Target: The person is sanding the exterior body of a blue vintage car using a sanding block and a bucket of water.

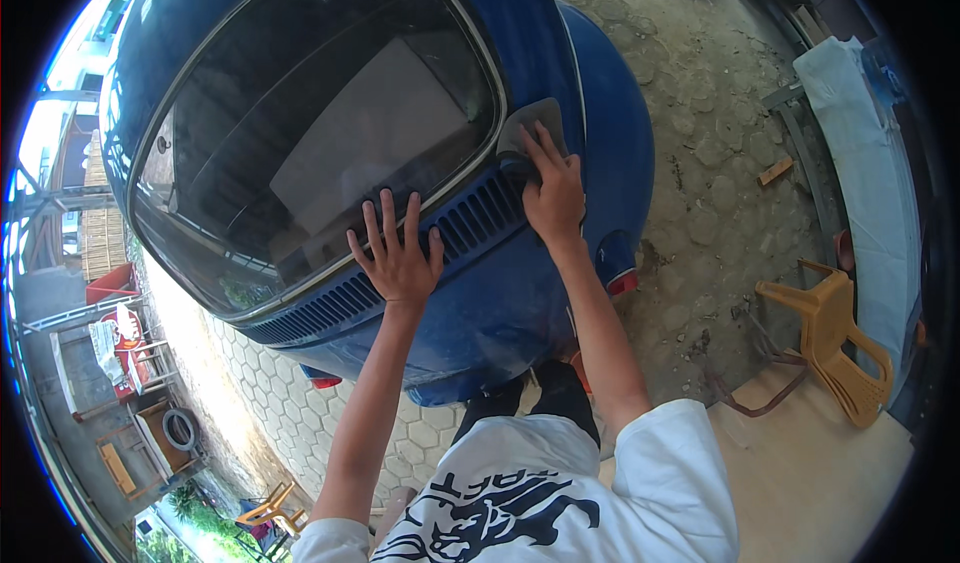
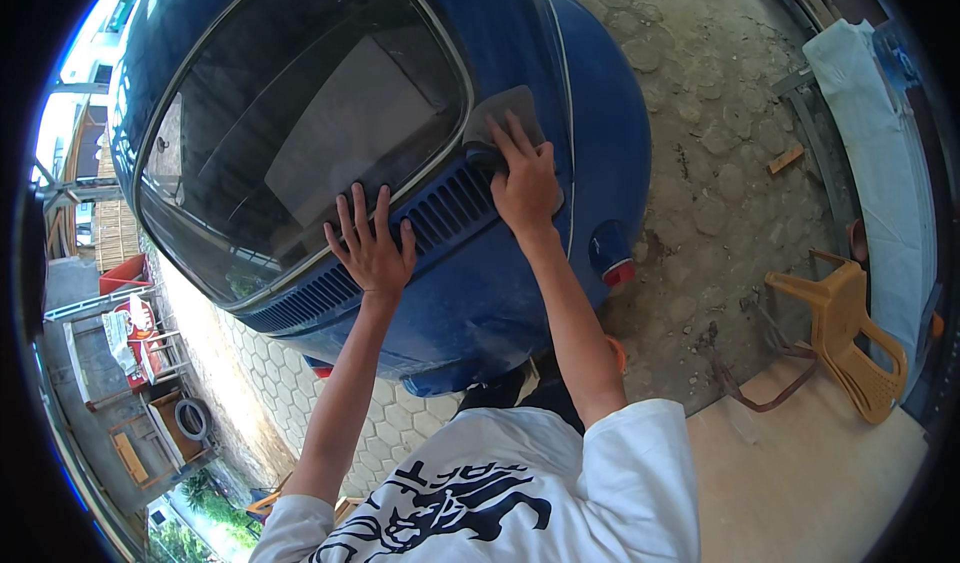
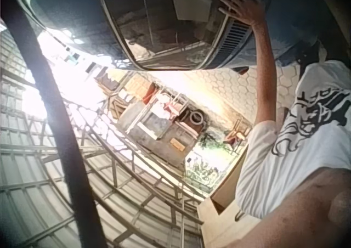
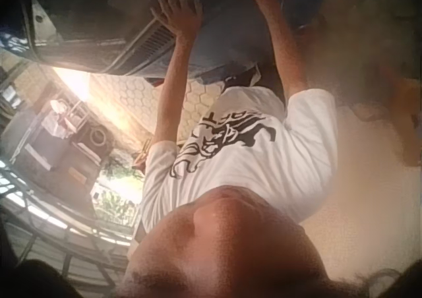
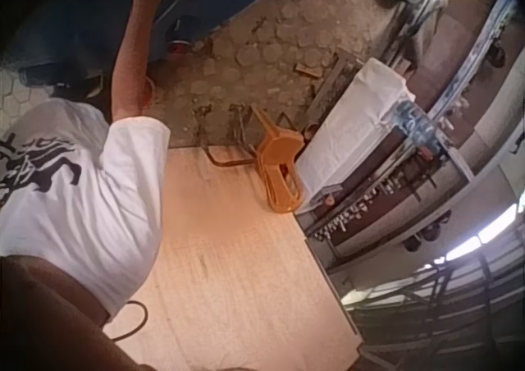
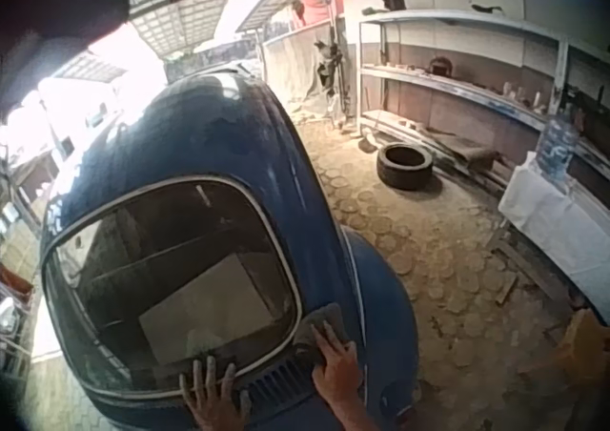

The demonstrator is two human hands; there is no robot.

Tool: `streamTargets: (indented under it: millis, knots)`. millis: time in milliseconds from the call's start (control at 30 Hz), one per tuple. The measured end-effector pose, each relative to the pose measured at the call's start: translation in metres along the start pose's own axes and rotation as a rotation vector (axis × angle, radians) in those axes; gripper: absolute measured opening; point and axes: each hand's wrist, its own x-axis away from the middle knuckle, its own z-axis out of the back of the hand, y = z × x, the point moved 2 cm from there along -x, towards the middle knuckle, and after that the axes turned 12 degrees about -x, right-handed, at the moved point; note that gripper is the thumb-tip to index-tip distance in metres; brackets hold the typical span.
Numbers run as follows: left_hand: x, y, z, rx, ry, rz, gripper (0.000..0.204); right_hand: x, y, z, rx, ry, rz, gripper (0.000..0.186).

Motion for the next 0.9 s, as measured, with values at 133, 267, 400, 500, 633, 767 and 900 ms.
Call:
streamTargets:
  millis: [133, 267, 400, 500, 633, 767, 900]
  knots:
    - [0.000, 0.003, 0.003, 0.004, -0.010, -0.011, 0.046, -0.029, -0.007, -0.010, 0.000, 0.116, -0.032, 0.070]
    - [0.005, -0.003, 0.000, -0.001, -0.010, -0.002, 0.046, 0.022, -0.015, -0.008, 0.004, 0.012, 0.012, 0.069]
    - [0.000, 0.003, 0.003, 0.025, 0.002, -0.004, 0.047, 0.019, 0.002, 0.003, 0.051, -0.021, -0.060, 0.068]
    - [-0.001, 0.003, 0.001, 0.040, 0.004, 0.000, 0.047, 0.021, -0.016, -0.009, 0.059, 0.124, -0.030, 0.071]
    - [0.003, -0.002, 0.001, 0.027, -0.028, 0.006, 0.050, 0.075, -0.040, -0.016, 0.103, -0.106, 0.089, 0.070]
    - [-0.002, 0.003, 0.003, 0.057, -0.051, 0.007, 0.049, 0.052, -0.016, -0.009, 0.137, 0.027, 0.055, 0.073]
    - [-0.002, 0.000, 0.002, 0.035, -0.061, 0.004, 0.046, 0.072, -0.056, -0.027, 0.109, 0.049, 0.047, 0.073]
